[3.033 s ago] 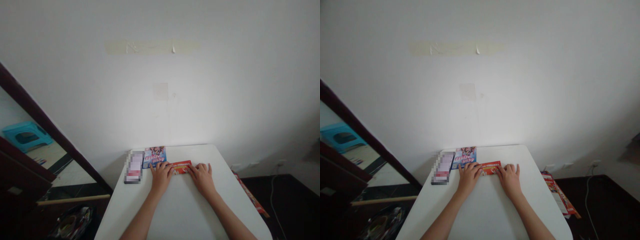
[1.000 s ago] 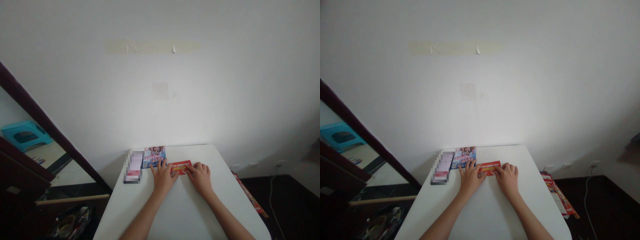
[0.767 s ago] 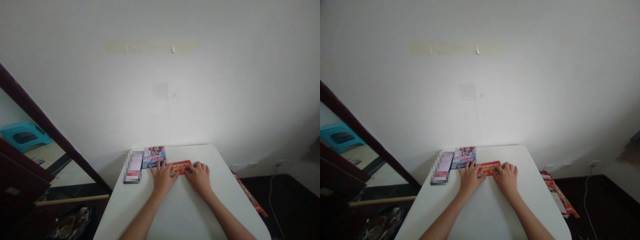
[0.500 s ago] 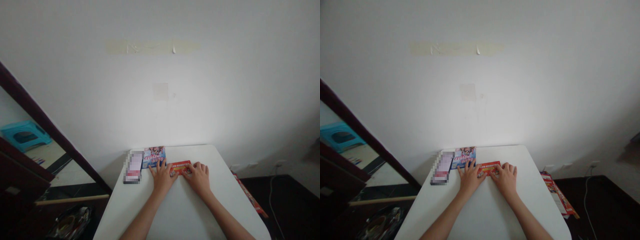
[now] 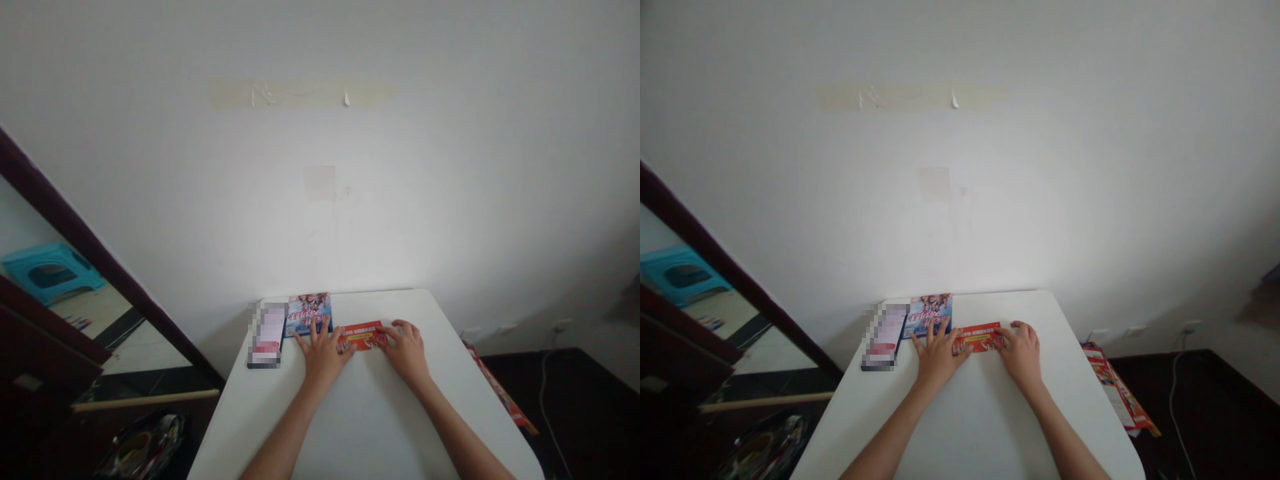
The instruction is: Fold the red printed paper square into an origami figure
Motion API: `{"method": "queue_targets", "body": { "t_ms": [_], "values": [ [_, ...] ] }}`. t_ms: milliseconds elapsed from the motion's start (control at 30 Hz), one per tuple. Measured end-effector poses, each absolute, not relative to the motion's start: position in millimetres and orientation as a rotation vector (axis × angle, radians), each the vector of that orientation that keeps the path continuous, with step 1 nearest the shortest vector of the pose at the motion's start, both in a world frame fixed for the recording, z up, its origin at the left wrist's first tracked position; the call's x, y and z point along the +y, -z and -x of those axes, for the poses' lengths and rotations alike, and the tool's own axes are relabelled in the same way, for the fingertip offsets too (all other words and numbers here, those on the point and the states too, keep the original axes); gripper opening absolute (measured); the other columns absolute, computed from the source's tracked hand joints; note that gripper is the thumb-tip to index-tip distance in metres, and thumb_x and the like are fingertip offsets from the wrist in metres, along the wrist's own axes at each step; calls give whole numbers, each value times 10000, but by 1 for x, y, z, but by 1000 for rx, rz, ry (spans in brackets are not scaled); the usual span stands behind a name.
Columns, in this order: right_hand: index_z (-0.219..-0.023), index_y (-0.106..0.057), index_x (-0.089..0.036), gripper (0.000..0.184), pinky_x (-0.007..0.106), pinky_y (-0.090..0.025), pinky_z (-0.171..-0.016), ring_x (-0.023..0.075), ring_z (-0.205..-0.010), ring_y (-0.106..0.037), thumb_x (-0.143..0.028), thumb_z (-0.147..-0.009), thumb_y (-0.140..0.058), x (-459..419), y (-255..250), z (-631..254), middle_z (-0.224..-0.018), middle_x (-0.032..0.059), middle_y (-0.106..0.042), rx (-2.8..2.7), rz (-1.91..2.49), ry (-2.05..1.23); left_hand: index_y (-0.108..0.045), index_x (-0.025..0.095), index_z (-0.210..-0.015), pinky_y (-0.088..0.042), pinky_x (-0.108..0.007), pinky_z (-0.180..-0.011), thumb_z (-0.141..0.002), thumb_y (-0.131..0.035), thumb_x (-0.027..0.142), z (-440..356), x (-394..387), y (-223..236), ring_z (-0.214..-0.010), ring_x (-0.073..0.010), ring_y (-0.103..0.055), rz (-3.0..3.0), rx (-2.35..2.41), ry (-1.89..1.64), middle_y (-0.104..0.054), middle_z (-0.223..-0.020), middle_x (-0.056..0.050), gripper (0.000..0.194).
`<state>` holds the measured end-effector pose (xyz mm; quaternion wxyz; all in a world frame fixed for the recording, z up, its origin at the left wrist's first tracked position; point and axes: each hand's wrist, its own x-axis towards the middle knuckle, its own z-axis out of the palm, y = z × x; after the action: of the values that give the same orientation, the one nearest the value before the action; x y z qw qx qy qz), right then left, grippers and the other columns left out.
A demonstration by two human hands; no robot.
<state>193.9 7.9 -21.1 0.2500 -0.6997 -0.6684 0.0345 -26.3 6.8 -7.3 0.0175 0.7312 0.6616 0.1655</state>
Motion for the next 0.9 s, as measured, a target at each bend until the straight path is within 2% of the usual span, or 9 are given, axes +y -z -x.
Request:
{"method": "queue_targets", "body": {
  "t_ms": [233, 433, 633, 767, 900],
  "values": [
    [-1132, -691, -455, 332, 489, -388, -1059, 305, -1355, -345, -282, -868, -590, 14, 29, -205, -1400, -21, -505, -1902, 1841, -135, -653, 375, -1214, 40, -813, -1051, -828, -520, 690, 26, 6, 10, -1447, -448, -192, -2286, 2068, -529, -408, -1544, -42, 517],
    [-1156, -676, -458, 374, 503, -341, -1102, 288, -1366, -349, -251, -855, -592, 19, 36, -208, -1418, -46, -504, -1937, 1838, -181, -634, 384, -1250, 59, -797, -1062, -825, -505, 709, 26, 6, 11, -1457, -429, -179, -2285, 2063, -533, -397, -1552, -48, 550],
    [-1211, -649, -428, 404, 494, -314, -1119, 272, -1385, -335, -228, -878, -536, 12, 34, -206, -1426, -28, -505, -1988, 1812, -110, -648, 374, -1209, 78, -792, -1064, -834, -531, 667, 25, 6, 9, -1461, -417, -168, -2303, 2036, -556, -406, -1545, -39, 490],
    [-1230, -636, -381, 413, 502, -252, -1151, 249, -1388, -332, -200, -894, -478, 5, 29, -201, -1427, -30, -516, -2035, 1772, -44, -644, 353, -1207, 74, -785, -1075, -846, -554, 606, 22, 4, 6, -1455, -412, -177, -2288, 2015, -541, -418, -1538, -37, 450],
    [-1198, -644, -339, 325, 515, -242, -1146, 257, -1366, -359, -303, -909, -499, 3, 24, -195, -1392, -4, -552, -2029, 1782, -23, -641, 328, -1204, 58, -770, -1096, -850, -555, 580, 17, 3, 2, -1450, -399, -201, -2310, 2020, -542, -445, -1520, -39, 443]
  ]
}}
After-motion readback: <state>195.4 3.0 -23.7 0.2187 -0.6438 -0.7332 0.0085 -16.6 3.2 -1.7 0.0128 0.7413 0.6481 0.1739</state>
